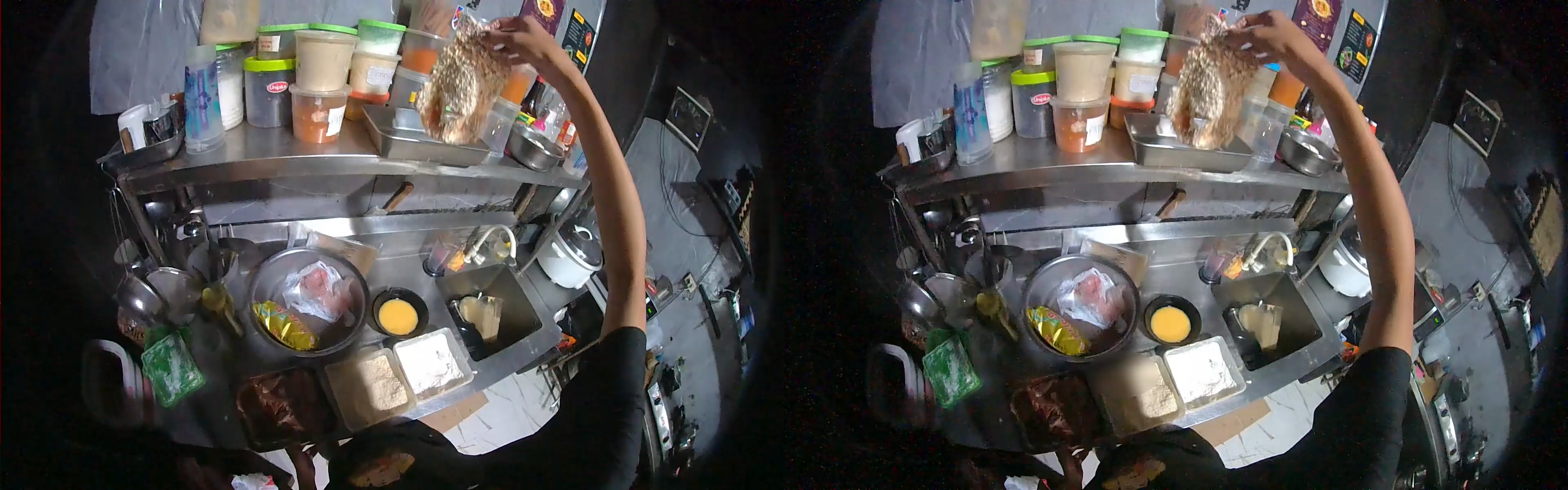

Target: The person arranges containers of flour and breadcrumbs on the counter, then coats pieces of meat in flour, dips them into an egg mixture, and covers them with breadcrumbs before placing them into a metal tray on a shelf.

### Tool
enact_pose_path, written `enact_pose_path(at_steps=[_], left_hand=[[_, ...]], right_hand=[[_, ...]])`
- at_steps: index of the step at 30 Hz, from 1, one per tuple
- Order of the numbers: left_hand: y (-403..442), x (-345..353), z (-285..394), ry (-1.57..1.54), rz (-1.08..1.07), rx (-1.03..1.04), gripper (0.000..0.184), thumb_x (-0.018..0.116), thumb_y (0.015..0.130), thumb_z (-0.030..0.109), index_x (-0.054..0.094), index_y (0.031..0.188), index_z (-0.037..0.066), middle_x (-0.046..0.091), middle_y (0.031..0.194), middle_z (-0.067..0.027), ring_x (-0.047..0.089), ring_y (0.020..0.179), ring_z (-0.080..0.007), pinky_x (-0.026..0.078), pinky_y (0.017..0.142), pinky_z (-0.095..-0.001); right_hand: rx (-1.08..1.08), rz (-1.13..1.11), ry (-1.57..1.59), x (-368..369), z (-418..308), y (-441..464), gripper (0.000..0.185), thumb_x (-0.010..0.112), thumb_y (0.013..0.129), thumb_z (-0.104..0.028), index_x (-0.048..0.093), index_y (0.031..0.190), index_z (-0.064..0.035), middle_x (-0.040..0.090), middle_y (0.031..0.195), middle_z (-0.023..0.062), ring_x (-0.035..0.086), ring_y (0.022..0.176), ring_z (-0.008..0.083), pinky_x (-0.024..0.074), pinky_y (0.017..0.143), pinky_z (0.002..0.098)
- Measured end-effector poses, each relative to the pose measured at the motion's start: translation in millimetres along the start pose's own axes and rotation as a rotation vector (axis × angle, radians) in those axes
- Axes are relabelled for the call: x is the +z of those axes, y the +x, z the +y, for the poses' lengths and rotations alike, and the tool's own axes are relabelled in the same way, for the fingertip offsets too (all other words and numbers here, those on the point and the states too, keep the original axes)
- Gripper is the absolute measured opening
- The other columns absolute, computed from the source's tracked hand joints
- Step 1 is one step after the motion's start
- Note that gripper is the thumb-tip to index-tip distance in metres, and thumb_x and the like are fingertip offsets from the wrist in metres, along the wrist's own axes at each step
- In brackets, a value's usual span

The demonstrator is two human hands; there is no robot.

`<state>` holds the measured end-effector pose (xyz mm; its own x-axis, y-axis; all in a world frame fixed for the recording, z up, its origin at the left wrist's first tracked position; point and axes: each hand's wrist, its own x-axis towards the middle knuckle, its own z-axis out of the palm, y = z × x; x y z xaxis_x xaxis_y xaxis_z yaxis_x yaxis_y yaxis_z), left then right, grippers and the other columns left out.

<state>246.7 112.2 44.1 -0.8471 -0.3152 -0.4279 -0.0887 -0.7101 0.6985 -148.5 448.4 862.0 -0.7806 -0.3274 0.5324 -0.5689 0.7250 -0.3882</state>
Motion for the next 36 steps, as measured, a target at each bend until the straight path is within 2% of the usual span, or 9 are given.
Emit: enact_pose_path(at_steps=[2, 3, 10, 21, 26, 27, 29, 31, 36], left_hand=[[3.8, 2.0, 1.4, 0.003, 0.002, -0.007, 0.040, 0.053, 0.092, 0.032, 0.043, 0.125, 0.012, 0.054, 0.115, -0.0068, 0.057, 0.101, -0.0229, 0.054, 0.076, -0.0421], [6.7, 3.7, 0.8, 0.006, 0.003, -0.006, 0.039, 0.053, 0.092, 0.032, 0.043, 0.124, 0.011, 0.054, 0.115, -0.0067, 0.057, 0.101, -0.0228, 0.054, 0.076, -0.0423], [15.9, 10.1, 0.6, 0.003, -0.004, 0.007, 0.035, 0.054, 0.091, 0.030, 0.045, 0.119, 0.011, 0.054, 0.114, -0.0059, 0.056, 0.102, -0.0224, 0.052, 0.079, -0.0435], [-19.7, 11.5, 3.6, -0.025, -0.026, 0.025, 0.027, 0.055, 0.091, 0.028, 0.049, 0.111, 0.011, 0.053, 0.112, -0.0047, 0.055, 0.103, -0.0217, 0.050, 0.083, -0.0454], [-17.5, 12.0, 12.6, 0.066, -0.040, 0.026, 0.032, 0.039, 0.097, 0.030, 0.048, 0.115, 0.004, 0.058, 0.109, -0.0113, 0.063, 0.094, -0.0226, 0.055, 0.075, -0.0371], [-14.7, 17.5, 17.7, 0.034, 0.009, -0.087, 0.032, 0.039, 0.096, 0.029, 0.048, 0.115, 0.004, 0.058, 0.108, -0.0127, 0.064, 0.091, -0.0228, 0.056, 0.074, -0.0366], [-13.8, 14.5, 13.2, 0.078, 0.057, -0.116, 0.034, 0.039, 0.096, 0.029, 0.047, 0.115, 0.003, 0.058, 0.107, -0.0146, 0.066, 0.082, -0.0249, 0.057, 0.072, -0.0347], [-5.8, -7.2, -1.3, 0.040, 0.008, -0.137, 0.036, 0.040, 0.096, 0.029, 0.044, 0.116, 0.000, 0.058, 0.108, -0.0145, 0.067, 0.075, -0.0270, 0.057, 0.073, -0.0346], [-11.3, -4.9, -3.8, -0.006, -0.010, -0.034, 0.040, 0.044, 0.096, 0.026, 0.033, 0.132, 0.013, 0.052, 0.120, -0.0120, 0.060, 0.100, -0.0266, 0.056, 0.079, -0.0445]], right_hand=[[-0.085, 0.017, -0.130, -12.4, 8.1, 25.3, 0.030, 0.065, 0.085, -0.024, 0.063, 0.104, -0.0016, 0.064, 0.096, 0.0046, 0.061, 0.086, 0.0120, 0.0485, 0.080, 0.0247], [-0.138, -0.093, -0.114, -18.6, 5.0, 32.0, 0.049, 0.062, 0.078, -0.046, 0.068, 0.105, -0.0052, 0.066, 0.100, 0.0147, 0.064, 0.090, 0.0271, 0.0542, 0.074, 0.0399], [-0.192, -0.106, 0.082, -9.5, 24.6, 59.1, 0.061, 0.058, 0.077, -0.048, 0.063, 0.107, 0.0051, 0.065, 0.101, 0.0195, 0.064, 0.092, 0.0312, 0.0538, 0.076, 0.0428], [-0.253, 0.088, -0.224, 20.3, 44.8, -24.7, 0.035, 0.054, 0.086, -0.028, 0.061, 0.099, 0.0035, 0.055, 0.092, 0.0091, 0.052, 0.081, 0.0183, 0.0423, 0.069, 0.0319], [-0.188, -0.014, -0.397, 44.2, 66.4, -124.4, 0.022, 0.051, 0.091, -0.018, 0.060, 0.095, 0.0016, 0.050, 0.088, 0.0028, 0.045, 0.075, 0.0111, 0.0357, 0.066, 0.0261], [0.162, 0.088, -0.058, 57.5, 90.9, -145.0, 0.032, 0.059, 0.088, -0.024, 0.060, 0.109, 0.0001, 0.063, 0.104, 0.0063, 0.058, 0.094, 0.0126, 0.0450, 0.083, 0.0268], [0.227, -0.131, 0.038, 108.2, 83.1, -196.6, 0.034, 0.062, 0.085, -0.019, 0.059, 0.114, -0.0015, 0.061, 0.107, 0.0060, 0.055, 0.098, 0.0134, 0.0422, 0.086, 0.0291], [0.267, -0.148, 0.103, 166.3, 72.4, -244.3, 0.032, 0.067, 0.081, -0.012, 0.060, 0.111, -0.0020, 0.063, 0.097, 0.0049, 0.058, 0.091, 0.0135, 0.0441, 0.082, 0.0292], [0.430, -0.400, 0.448, 299.5, 65.9, -330.1, 0.017, 0.065, 0.080, 0.001, 0.064, 0.096, 0.0005, 0.065, 0.086, 0.0031, 0.059, 0.078, 0.0095, 0.0490, 0.067, 0.0231]])
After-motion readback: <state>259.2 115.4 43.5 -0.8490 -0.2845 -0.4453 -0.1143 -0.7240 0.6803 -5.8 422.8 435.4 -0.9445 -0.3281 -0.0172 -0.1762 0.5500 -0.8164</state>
